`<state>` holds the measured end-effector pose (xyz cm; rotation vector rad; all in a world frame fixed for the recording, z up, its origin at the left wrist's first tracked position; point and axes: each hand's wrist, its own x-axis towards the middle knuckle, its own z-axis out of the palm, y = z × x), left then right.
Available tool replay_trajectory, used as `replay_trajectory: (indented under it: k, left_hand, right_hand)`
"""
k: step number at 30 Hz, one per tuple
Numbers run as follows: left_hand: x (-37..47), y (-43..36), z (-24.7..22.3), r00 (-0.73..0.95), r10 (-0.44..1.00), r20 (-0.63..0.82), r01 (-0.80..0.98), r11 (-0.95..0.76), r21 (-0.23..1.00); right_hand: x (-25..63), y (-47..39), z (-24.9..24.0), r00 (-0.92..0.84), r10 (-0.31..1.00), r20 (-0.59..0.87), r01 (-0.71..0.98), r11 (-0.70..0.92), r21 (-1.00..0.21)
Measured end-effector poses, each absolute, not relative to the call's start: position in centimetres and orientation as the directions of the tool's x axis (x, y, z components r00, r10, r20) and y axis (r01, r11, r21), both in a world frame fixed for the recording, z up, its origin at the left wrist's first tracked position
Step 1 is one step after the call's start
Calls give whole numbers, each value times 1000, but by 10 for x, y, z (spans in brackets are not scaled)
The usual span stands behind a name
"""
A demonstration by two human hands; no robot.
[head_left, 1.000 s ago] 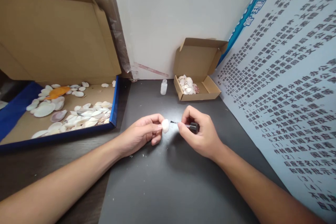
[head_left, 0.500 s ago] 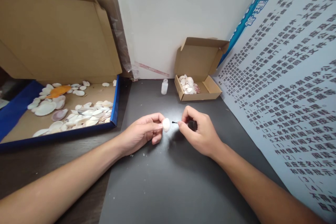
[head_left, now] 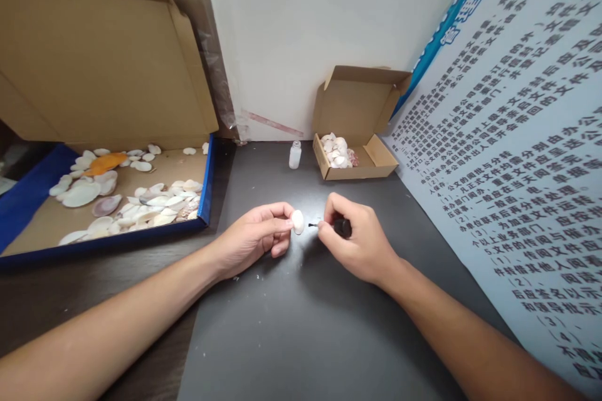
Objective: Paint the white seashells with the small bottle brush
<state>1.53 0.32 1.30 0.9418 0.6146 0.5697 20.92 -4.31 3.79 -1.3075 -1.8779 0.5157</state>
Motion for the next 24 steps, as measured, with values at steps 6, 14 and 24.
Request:
replay_trajectory:
  k: [6, 14, 24]
  left_hand:
    - [16, 3, 14, 692, 688, -218, -190, 465, 865]
    - [16, 4, 14, 681, 696, -228, -181, 462, 868]
    - [16, 4, 14, 676, 703, -220, -192, 457, 869]
  right_hand:
    - [208, -47, 39, -230, 901, 367, 562, 431, -706]
    - [207, -47, 41, -216, 905, 367, 613, 419, -670]
    - [206, -48, 39, -202, 922, 329, 640, 379, -669]
